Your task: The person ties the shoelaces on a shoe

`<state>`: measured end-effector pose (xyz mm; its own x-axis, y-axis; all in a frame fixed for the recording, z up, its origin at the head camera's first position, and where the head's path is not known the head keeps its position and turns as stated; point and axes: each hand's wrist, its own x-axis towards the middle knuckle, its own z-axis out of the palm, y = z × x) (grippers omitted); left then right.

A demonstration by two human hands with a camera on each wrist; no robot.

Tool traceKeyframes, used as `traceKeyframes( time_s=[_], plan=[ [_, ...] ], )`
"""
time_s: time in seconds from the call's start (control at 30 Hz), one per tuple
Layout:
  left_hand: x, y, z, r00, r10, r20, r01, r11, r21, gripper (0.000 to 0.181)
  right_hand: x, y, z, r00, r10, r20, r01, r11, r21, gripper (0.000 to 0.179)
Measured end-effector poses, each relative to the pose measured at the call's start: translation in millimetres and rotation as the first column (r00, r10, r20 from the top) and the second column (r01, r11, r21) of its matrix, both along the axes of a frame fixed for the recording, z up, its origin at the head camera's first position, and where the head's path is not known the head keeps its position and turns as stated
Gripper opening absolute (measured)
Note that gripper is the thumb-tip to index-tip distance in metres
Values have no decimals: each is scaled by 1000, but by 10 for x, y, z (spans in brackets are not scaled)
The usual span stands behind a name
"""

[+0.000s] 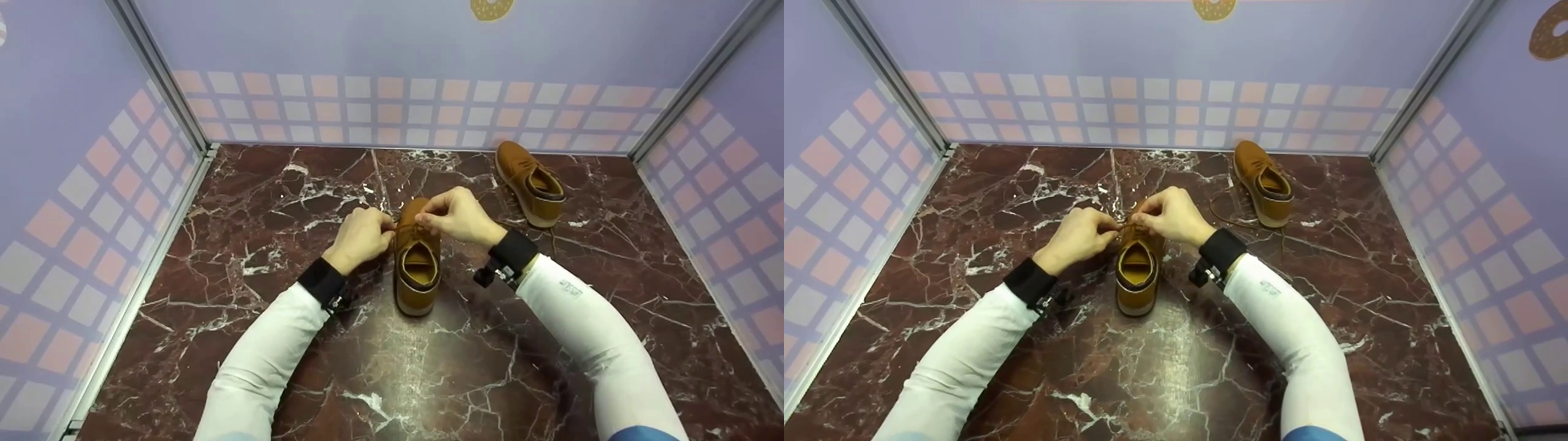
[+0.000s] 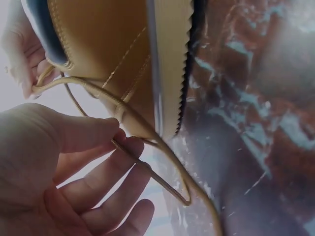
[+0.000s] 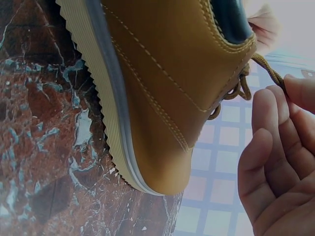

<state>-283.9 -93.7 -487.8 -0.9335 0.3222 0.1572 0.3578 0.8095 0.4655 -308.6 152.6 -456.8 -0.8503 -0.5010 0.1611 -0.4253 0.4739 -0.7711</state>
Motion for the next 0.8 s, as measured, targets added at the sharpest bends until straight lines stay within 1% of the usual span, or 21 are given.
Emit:
traceKeyframes(
  time_s=[0.07, 0.2, 0.27, 0.4, 0.5, 0.53, 0.6, 0.67, 0.73, 0.8],
  plan=[
    [2, -9, 37, 1000, 13, -11, -13, 1000, -10, 13, 4, -1, 2, 1000, -3, 7, 3, 1000, -2, 11],
    [14, -19, 148, 999, 43, -21, -44, 998, -48, 13, 10, 1, 6, 1000, -4, 14, 5, 1000, -7, 12],
    [20, -32, 205, 998, 51, -39, -54, 995, -79, 13, 15, -3, 10, 1000, -2, 17, 2, 1000, -10, 12],
    [32, -81, 293, 994, 88, -62, -96, 987, -127, 17, 21, -5, 11, 1000, 4, 20, -3, 1000, -16, 12],
    [38, -118, 354, 992, 116, -41, -121, 982, -145, 23, 22, -2, 13, 1000, 3, 19, -2, 1000, -16, 12],
    [36, -129, 372, 993, 114, -32, -117, 982, -146, 24, 22, -1, 14, 1000, 0, 20, 0, 1000, -15, 12],
    [28, -152, 404, 996, 91, -16, -93, 987, -133, 22, 19, 0, 10, 1000, -3, 18, 4, 1000, -16, 12],
    [17, -176, 433, 998, 58, 4, -57, 993, -102, 18, 15, 1, 4, 1000, -5, 17, 6, 1000, -18, 12],
    [8, -198, 468, 999, 19, 30, -18, 999, -43, 15, 13, 0, 0, 1000, -5, 13, 5, 1000, -17, 12],
    [4, -213, 510, 997, -16, 74, 13, 999, 48, 14, 15, -3, 2, 1000, -2, 12, 3, 1000, -18, 12]
  ],
)
